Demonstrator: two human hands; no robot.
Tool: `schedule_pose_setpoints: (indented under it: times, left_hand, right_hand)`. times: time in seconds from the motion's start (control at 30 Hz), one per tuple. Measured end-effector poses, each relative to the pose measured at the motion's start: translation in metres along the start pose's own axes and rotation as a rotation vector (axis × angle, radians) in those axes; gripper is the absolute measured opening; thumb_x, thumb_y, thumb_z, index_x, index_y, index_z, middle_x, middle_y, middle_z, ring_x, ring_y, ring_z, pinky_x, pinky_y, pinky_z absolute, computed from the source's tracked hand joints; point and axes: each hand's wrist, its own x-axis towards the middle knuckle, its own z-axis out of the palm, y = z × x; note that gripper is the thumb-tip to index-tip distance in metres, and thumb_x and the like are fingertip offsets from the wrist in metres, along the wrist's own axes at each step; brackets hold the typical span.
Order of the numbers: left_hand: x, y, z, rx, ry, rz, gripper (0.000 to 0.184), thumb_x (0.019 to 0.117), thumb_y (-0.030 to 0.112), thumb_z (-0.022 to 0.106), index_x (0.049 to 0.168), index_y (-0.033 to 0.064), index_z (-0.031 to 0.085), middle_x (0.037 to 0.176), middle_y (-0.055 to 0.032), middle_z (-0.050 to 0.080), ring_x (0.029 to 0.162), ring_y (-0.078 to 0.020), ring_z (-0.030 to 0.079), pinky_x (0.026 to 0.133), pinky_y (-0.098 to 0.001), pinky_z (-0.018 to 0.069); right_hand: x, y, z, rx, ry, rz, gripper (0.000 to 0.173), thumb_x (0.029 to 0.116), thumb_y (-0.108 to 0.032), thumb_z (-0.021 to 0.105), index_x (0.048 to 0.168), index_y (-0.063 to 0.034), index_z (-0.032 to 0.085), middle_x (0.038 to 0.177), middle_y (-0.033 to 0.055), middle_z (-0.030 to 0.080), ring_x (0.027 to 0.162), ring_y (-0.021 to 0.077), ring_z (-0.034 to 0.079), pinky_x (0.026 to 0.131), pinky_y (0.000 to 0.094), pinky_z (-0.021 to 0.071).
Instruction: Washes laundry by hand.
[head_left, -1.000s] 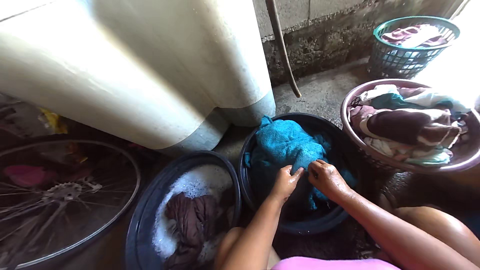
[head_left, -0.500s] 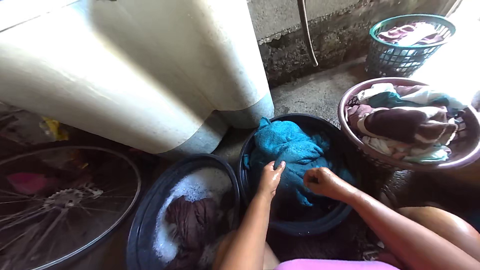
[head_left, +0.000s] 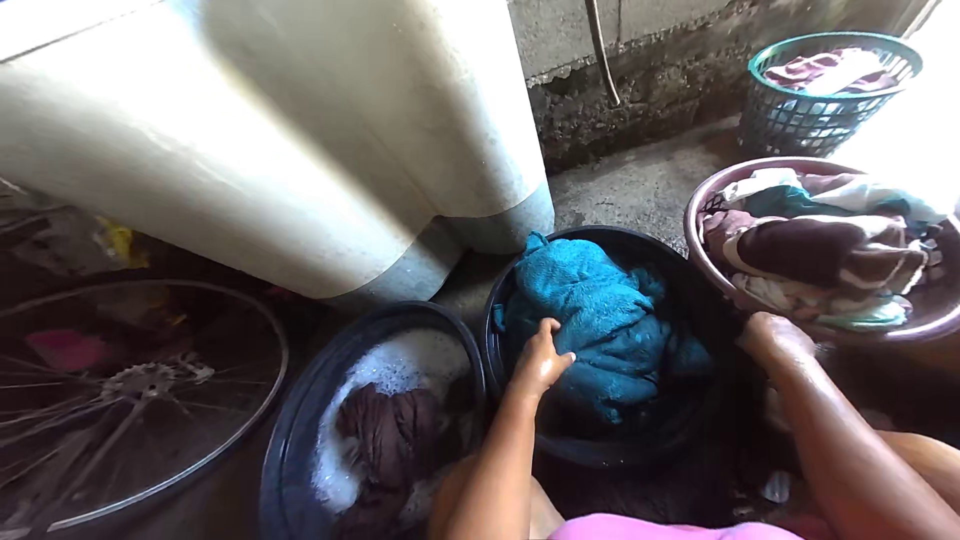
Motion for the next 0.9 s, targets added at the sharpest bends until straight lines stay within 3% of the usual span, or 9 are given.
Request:
schedule_pose_setpoints:
  times: [0.07,0.2,0.37,0.47,0.53,0.63,0.7,0.77,0.9]
  left_hand:
    - [0.001,-0.002,0.004,0.028,-0.057,0.019,0.087,0.0878,0.018,0.079,0.159,0.0155,0.029,0.138,-0.0263,0.059,0.127,-0.0412,0.059,0.108,-0.0578,0.0463]
    - [0.001,-0.004,0.008,0.101,-0.174,0.138,0.073,0.0889,0.011,0.075,0.155,0.0106,0.044,0.148,-0.0185,0.055,0.139,-0.0322,0.051,0.118,-0.0511,0.0388]
    - [-0.002,-0.009,0.008,0.207,-0.422,0.328,0.063,0.0912,0.028,0.077,0.147,0.0088,0.056,0.141,-0.025,0.057,0.136,-0.039,0.05,0.117,-0.0562,0.0357]
    - [-0.002,-0.007,0.016,0.142,-0.504,0.451,0.037,0.1021,0.032,0.063,0.125,0.0048,0.073,0.125,-0.02,0.07,0.125,-0.0328,0.063,0.112,-0.054,0.0421]
    - [-0.002,-0.003,0.023,0.061,-0.207,0.438,0.036,0.1011,0.031,0.064,0.109,-0.0025,0.074,0.11,-0.0219,0.072,0.112,-0.0339,0.068,0.105,-0.0518,0.0483]
    - [0.003,0.001,0.038,0.204,0.081,0.288,0.065,0.0835,0.043,0.081,0.139,0.0148,0.062,0.143,-0.021,0.054,0.136,-0.0431,0.046,0.109,-0.057,0.0428]
    - [0.007,-0.001,0.058,0.357,-0.064,0.173,0.093,0.075,0.046,0.088,0.155,0.0284,0.044,0.169,-0.0171,0.02,0.153,-0.0506,0.012,0.11,-0.074,0.0309]
    - [0.016,-0.009,0.083,0.464,-0.234,0.047,0.105,0.0752,0.047,0.088,0.162,0.0325,0.03,0.173,-0.0096,-0.006,0.154,-0.0505,-0.013,0.108,-0.0841,0.0175]
    - [0.051,-0.022,0.101,0.503,-0.288,-0.071,0.106,0.0776,0.052,0.084,0.164,0.0325,0.025,0.174,-0.0035,-0.007,0.153,-0.0501,-0.016,0.1,-0.0909,0.0148]
  right_hand:
    - [-0.003,-0.006,-0.004,0.045,0.078,0.017,0.032,0.0933,-0.021,0.069,0.114,0.0038,0.066,0.121,0.0263,0.068,0.115,0.043,0.066,0.088,0.0623,0.0535]
    - [-0.005,-0.009,-0.003,-0.037,0.018,-0.038,0.027,0.0941,-0.015,0.066,0.115,0.0019,0.067,0.124,0.0257,0.067,0.117,0.0431,0.065,0.089,0.0639,0.0523]
    - [-0.002,-0.012,0.004,-0.034,-0.044,-0.394,0.044,0.0902,-0.026,0.078,0.128,-0.0054,0.068,0.131,0.026,0.064,0.123,0.0465,0.06,0.097,0.0677,0.0484]
    - [-0.018,-0.031,0.022,0.237,0.039,-0.856,0.075,0.0809,-0.029,0.088,0.148,-0.0172,0.057,0.157,0.0271,0.041,0.141,0.0521,0.041,0.109,0.0686,0.0404]
    - [-0.035,-0.048,0.045,0.206,0.014,-1.057,0.085,0.0717,-0.033,0.094,0.148,-0.0261,0.057,0.168,0.0241,0.023,0.152,0.0542,0.019,0.109,0.0756,0.0342]
    - [-0.051,-0.06,0.084,-0.136,-0.207,-0.993,0.064,0.0788,-0.035,0.089,0.137,-0.0195,0.067,0.173,0.013,0.012,0.156,0.0521,-0.001,0.106,0.0851,0.0228]
    - [-0.041,-0.062,0.109,-0.286,-0.292,-0.886,0.057,0.0839,-0.033,0.085,0.135,-0.0151,0.067,0.175,0.0081,0.005,0.156,0.0515,-0.006,0.104,0.0883,0.0197]
    - [-0.031,-0.065,0.125,-0.348,-0.326,-0.826,0.059,0.0832,-0.027,0.084,0.137,-0.0112,0.066,0.175,0.0077,0.004,0.156,0.0519,-0.003,0.103,0.0894,0.019]
    - [-0.007,-0.089,0.14,-0.386,-0.368,-0.789,0.059,0.0847,-0.02,0.082,0.14,-0.0099,0.063,0.175,0.0076,0.007,0.153,0.0549,0.013,0.1,0.0885,0.0267]
